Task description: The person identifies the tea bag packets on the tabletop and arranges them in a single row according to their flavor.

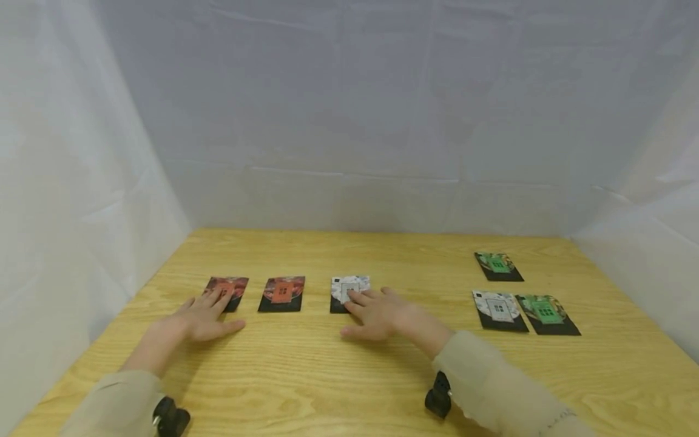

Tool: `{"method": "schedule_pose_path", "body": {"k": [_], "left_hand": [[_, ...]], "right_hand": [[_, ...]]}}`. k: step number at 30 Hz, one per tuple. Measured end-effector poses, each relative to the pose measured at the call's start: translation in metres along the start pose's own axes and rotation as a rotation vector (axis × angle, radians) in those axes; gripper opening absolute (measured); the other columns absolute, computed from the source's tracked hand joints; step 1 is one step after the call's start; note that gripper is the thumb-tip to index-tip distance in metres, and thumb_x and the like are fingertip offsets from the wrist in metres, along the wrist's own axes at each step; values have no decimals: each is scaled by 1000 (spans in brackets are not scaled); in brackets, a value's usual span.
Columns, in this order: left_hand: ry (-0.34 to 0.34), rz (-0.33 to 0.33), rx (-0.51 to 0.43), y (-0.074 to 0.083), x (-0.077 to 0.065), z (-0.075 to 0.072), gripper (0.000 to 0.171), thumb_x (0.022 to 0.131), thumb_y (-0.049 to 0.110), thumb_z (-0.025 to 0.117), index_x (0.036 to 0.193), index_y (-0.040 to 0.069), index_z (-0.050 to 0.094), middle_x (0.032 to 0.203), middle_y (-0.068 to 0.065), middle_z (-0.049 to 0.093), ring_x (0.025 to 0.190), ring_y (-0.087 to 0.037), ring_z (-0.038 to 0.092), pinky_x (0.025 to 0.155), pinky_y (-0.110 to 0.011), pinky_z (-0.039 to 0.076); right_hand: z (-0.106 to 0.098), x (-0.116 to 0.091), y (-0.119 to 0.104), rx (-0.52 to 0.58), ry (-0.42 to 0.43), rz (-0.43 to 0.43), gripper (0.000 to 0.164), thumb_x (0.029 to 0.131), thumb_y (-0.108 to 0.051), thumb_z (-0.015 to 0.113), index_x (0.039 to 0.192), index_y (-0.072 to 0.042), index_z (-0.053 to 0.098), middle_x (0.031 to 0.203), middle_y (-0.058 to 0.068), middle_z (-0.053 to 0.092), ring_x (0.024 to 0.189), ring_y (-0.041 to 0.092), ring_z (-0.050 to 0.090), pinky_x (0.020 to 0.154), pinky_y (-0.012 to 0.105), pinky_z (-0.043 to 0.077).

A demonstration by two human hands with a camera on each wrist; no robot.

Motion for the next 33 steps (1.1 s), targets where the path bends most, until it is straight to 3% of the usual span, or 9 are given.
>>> {"method": "schedule_pose_path", "body": {"k": [11, 33], "left_hand": [[-3, -3, -1, 0, 2, 2, 92, 90, 59, 44, 142, -12, 18, 143, -40, 11, 130, -55, 11, 101, -67, 9], [6, -5, -3, 0, 0, 1, 92, 90, 59, 44, 142, -13, 19, 143, -40, 11, 130, -55, 11, 102, -67, 9]], "right_hand": [[-1, 8, -5, -30, 6, 36, 71, 92, -65, 24, 149, -23, 26, 154, -2, 15, 140, 19, 17, 110, 49, 17], [-4, 11, -11, -36, 17, 21, 69, 93, -63, 24, 149, -23, 25, 154, -3, 15, 139, 20, 18, 109, 49, 19]]}}
Point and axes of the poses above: each hand's wrist, its own x-axis towards the middle knuckle, its own z-axis out of the palm, y = z × x, the point moved 7 cm from there along x, towards the middle knuckle
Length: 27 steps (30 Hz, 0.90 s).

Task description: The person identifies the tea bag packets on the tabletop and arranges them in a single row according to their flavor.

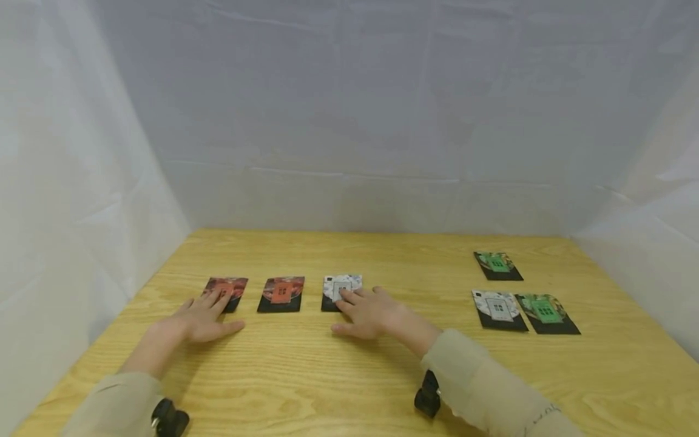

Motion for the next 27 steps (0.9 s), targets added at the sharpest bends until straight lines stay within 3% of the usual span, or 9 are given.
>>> {"method": "schedule_pose_path", "body": {"k": [9, 27], "left_hand": [[-1, 8, 7, 0, 1, 1, 92, 90, 59, 43, 143, -12, 18, 143, -39, 11, 130, -55, 12, 102, -67, 8], [1, 15, -1, -1, 1, -1, 92, 90, 59, 44, 142, -13, 18, 142, -40, 11, 129, -56, 11, 101, -68, 9]], "right_hand": [[0, -3, 11, 33, 36, -8, 68, 94, -61, 27, 149, -21, 25, 154, -1, 17, 139, 21, 18, 109, 50, 18], [16, -29, 74, 101, 102, 47, 67, 96, -55, 33, 147, -12, 30, 152, 8, 23, 138, 28, 21, 108, 54, 18]]}}
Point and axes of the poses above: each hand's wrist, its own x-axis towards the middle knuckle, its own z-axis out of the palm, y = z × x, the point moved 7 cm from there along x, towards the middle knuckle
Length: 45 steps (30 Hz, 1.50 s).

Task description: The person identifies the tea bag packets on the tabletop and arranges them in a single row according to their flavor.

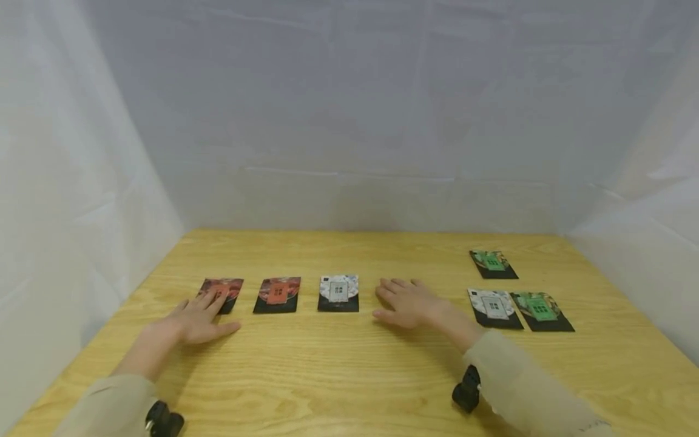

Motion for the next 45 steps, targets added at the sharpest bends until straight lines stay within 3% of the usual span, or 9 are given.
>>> {"method": "schedule_pose_path", "body": {"k": [7, 19, 29, 45], "left_hand": [[4, 2, 7, -3, 2, 1, 93, 90, 59, 44, 142, -13, 19, 142, -40, 11, 129, -56, 12, 101, -68, 9], [1, -2, -1, -3, -2, 1, 94, 89, 61, 44, 141, -14, 19, 142, -40, 10, 129, -56, 11, 101, -68, 7], [5, -8, -11, -6, -6, 0, 95, 89, 62, 44, 141, -14, 20, 142, -40, 10, 129, -56, 9, 101, -67, 5], [4, -20, 2, -9, -6, 2, 95, 88, 62, 43, 142, -13, 19, 142, -40, 10, 130, -55, 9, 101, -67, 6]], "right_hand": [[1, -22, 34, 48, 49, 9, 67, 96, -52, 36, 146, -8, 31, 151, 13, 23, 138, 32, 20, 107, 56, 16], [6, -77, 91, 103, 91, 57, 71, 96, -53, 37, 146, -3, 29, 150, 19, 23, 136, 39, 21, 105, 62, 15], [4, -112, 116, 107, 157, 86, 70, 96, -51, 39, 143, 1, 33, 147, 24, 27, 132, 42, 26, 100, 66, 18], [20, -148, 146, 214, 140, 80, 69, 95, -47, 46, 143, 1, 33, 146, 27, 25, 131, 49, 22, 99, 68, 15]]}}
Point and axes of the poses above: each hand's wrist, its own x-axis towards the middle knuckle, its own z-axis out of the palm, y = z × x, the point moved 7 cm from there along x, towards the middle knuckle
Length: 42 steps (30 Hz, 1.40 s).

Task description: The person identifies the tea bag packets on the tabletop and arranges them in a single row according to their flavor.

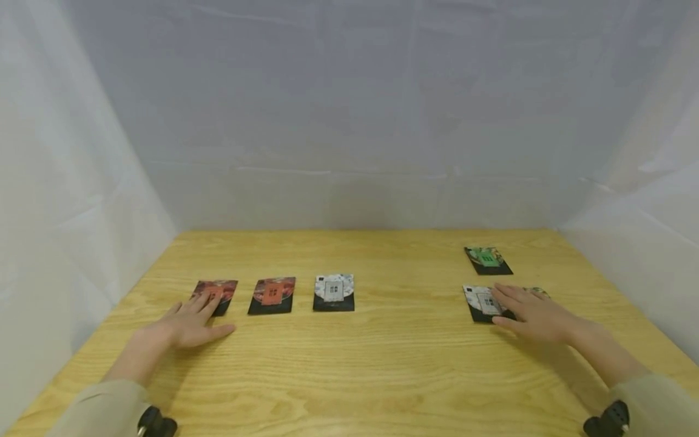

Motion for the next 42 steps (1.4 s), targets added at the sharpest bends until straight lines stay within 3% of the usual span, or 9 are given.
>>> {"method": "schedule_pose_path", "body": {"k": [7, 17, 32, 42], "left_hand": [[1, 1, 5, 0, 0, 0, 96, 88, 62, 44, 141, -13, 20, 142, -40, 11, 129, -55, 11, 101, -67, 7], [1, 20, -3, 2, 1, 2, 95, 88, 61, 45, 142, -13, 20, 143, -40, 10, 129, -55, 11, 101, -67, 8], [11, 18, 1, 2, 0, -1, 95, 88, 61, 45, 141, -14, 20, 143, -40, 9, 129, -55, 11, 101, -68, 8], [14, 14, -1, 2, -1, -2, 95, 88, 61, 46, 141, -14, 21, 142, -41, 10, 129, -55, 11, 101, -67, 8]], "right_hand": [[7, -10, 5, 30, -66, -1, 70, 94, -48, 48, 143, -2, 34, 147, 24, 26, 131, 48, 22, 97, 71, 13], [14, -15, 4, 40, -93, -39, 68, 94, -48, 48, 144, -4, 35, 148, 21, 27, 133, 46, 22, 97, 67, 23], [9, -1, -18, 26, -80, -101, 68, 94, -47, 48, 143, -2, 34, 147, 20, 29, 132, 46, 24, 98, 68, 21], [11, 4, -23, 2, -78, -94, 71, 93, -52, 45, 144, -4, 34, 148, 18, 29, 132, 43, 26, 100, 67, 19]]}}
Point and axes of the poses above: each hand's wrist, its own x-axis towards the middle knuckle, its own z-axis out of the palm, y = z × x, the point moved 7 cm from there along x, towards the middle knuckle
